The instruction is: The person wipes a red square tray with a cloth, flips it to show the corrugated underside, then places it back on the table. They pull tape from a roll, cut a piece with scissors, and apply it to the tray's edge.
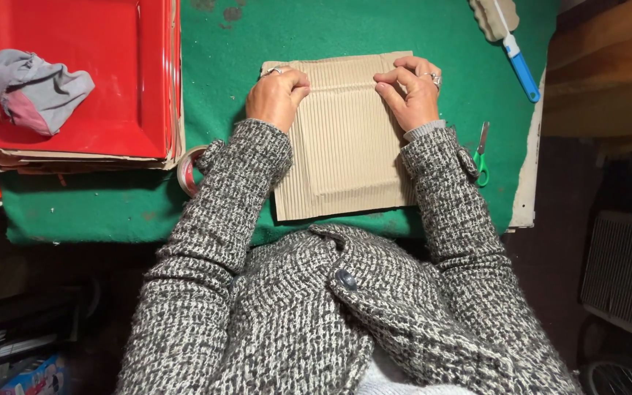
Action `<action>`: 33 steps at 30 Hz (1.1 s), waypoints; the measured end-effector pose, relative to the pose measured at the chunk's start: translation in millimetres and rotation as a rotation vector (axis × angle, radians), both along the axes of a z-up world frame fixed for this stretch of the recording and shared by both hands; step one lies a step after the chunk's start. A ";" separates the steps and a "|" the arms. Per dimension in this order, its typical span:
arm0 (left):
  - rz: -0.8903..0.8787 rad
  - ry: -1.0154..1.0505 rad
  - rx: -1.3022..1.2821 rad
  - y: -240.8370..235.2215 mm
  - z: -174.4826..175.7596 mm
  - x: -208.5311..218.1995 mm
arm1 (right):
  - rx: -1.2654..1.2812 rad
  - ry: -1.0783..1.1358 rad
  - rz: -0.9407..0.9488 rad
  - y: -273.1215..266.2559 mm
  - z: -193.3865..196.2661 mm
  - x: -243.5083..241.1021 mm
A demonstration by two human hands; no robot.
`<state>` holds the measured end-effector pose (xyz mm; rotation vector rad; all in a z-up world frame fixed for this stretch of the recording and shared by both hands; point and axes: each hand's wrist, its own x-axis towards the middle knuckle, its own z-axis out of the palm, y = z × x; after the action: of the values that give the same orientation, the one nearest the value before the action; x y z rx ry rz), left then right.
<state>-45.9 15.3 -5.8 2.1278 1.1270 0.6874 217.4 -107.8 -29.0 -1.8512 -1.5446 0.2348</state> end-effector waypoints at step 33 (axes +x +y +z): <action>-0.129 0.186 0.161 -70.8 13.0 -35.4 | 0.088 -0.146 -0.073 -6.5 3.5 -22.9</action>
<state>-81.2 -55.5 7.2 2.4190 1.0481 0.5448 194.5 -114.3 -25.6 -1.8861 -1.5549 -0.0025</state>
